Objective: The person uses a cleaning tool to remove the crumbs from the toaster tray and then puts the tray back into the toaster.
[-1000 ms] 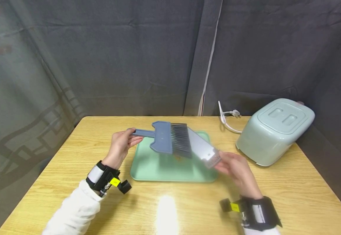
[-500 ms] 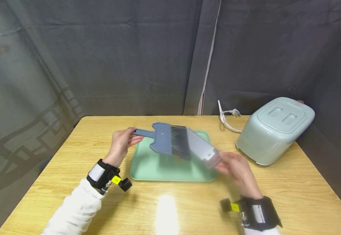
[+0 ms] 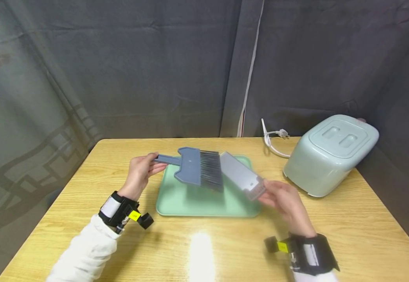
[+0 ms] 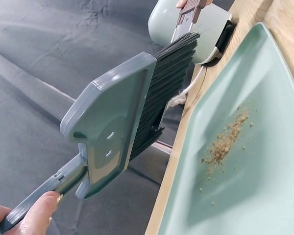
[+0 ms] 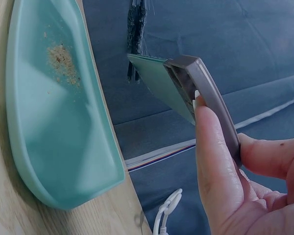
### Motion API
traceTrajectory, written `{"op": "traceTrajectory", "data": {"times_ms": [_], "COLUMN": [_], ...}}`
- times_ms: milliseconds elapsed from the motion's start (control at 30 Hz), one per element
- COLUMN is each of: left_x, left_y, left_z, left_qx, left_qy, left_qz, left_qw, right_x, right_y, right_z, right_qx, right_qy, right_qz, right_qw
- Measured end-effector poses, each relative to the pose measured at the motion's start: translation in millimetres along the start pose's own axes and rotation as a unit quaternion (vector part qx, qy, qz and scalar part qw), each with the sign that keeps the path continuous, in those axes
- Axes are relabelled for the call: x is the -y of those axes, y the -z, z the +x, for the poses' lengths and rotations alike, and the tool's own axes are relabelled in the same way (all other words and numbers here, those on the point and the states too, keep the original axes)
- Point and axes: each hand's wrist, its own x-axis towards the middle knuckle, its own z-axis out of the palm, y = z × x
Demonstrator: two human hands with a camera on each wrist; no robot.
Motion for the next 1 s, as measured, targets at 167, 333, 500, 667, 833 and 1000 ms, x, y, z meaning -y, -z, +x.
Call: {"op": "traceTrajectory", "data": {"times_ms": [167, 333, 500, 667, 833, 1000], "left_x": [-1.1, -2.0, -2.2, -1.6, -2.4, -7.5], "left_y": [4.5, 7.6, 10.5, 13.5, 17.4, 22.3], "left_z": [0.8, 0.9, 0.3, 0.1, 1.2, 2.0], "left_qx": [-0.006, -0.011, -0.011, -0.009, -0.010, -0.018], "left_qy": [0.006, 0.009, 0.006, 0.000, -0.009, -0.013], "left_qz": [-0.002, -0.004, -0.001, -0.002, -0.008, -0.012], "left_qw": [1.0000, 0.9999, 0.9999, 1.0000, 0.9999, 0.9997], "right_x": [0, -1, 0, -1, -1, 0], "right_y": [0, -1, 0, 1, 2, 3], "right_z": [1, 0, -1, -3, -3, -3], "right_qx": [0.002, 0.003, -0.003, -0.005, -0.003, -0.007], "right_qy": [0.004, 0.005, -0.001, -0.006, -0.001, -0.008], "right_qz": [0.004, 0.004, 0.000, 0.013, 0.013, 0.015], "right_qw": [1.000, 1.000, 1.000, 1.000, 1.000, 1.000]}}
